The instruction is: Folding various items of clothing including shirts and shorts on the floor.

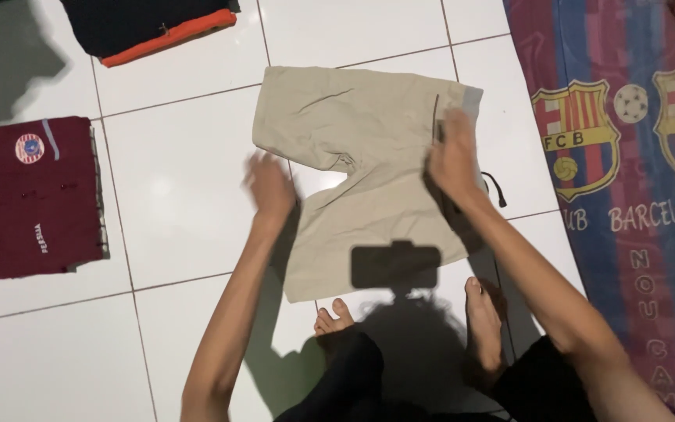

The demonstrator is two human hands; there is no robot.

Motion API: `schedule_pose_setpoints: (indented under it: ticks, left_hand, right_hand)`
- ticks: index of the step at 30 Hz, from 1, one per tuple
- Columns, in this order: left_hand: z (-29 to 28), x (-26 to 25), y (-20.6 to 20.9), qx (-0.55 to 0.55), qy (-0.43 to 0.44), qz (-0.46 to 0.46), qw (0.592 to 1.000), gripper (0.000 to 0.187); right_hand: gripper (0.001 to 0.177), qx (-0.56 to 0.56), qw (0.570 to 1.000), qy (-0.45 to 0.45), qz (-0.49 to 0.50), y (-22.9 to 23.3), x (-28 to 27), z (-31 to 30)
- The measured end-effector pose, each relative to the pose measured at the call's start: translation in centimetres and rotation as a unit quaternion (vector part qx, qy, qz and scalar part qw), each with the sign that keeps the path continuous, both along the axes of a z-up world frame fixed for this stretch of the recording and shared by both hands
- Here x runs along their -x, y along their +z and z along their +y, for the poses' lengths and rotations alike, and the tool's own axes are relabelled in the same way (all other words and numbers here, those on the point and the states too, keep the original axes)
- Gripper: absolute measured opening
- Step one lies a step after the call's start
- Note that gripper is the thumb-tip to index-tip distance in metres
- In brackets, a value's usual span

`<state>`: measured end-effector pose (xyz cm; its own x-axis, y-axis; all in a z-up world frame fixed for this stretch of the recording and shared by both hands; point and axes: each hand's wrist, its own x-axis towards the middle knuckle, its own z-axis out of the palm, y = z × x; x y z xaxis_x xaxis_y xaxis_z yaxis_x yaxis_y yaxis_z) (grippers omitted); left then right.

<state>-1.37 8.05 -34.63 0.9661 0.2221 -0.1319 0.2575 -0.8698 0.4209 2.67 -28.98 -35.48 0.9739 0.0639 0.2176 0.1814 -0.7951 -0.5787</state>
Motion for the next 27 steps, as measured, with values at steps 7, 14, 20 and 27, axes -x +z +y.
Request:
schedule_pose_setpoints:
  ticks: [7,14,20,27]
  left_hand:
    - [-5.5,-8.6,-2.2,0.074,-0.191,-0.118,0.972,0.064]
    - [-1.4,-8.3,-3.7,0.012,-0.153,-0.102,0.983,0.084]
    - [-1.0,-9.6,-3.4,-0.009,-0.16,-0.086,0.983,0.086]
    - [1.6,-15.8,-2.3,0.009,-0.014,0.0,1.0,0.047]
  right_hand:
    - [0.059,-0.005,0.993,0.113,0.023,-2.0,-3.7,13.5]
    - [0.069,0.188,0.973,0.099,0.09,-1.7,-8.0,5.2]
    - [0.064,0.139,0.986,0.013,0.089,-1.3,-11.4,-0.8]
    - [0.058,0.103,0.989,-0.022,0.107,-0.4,-12.2,-3.1]
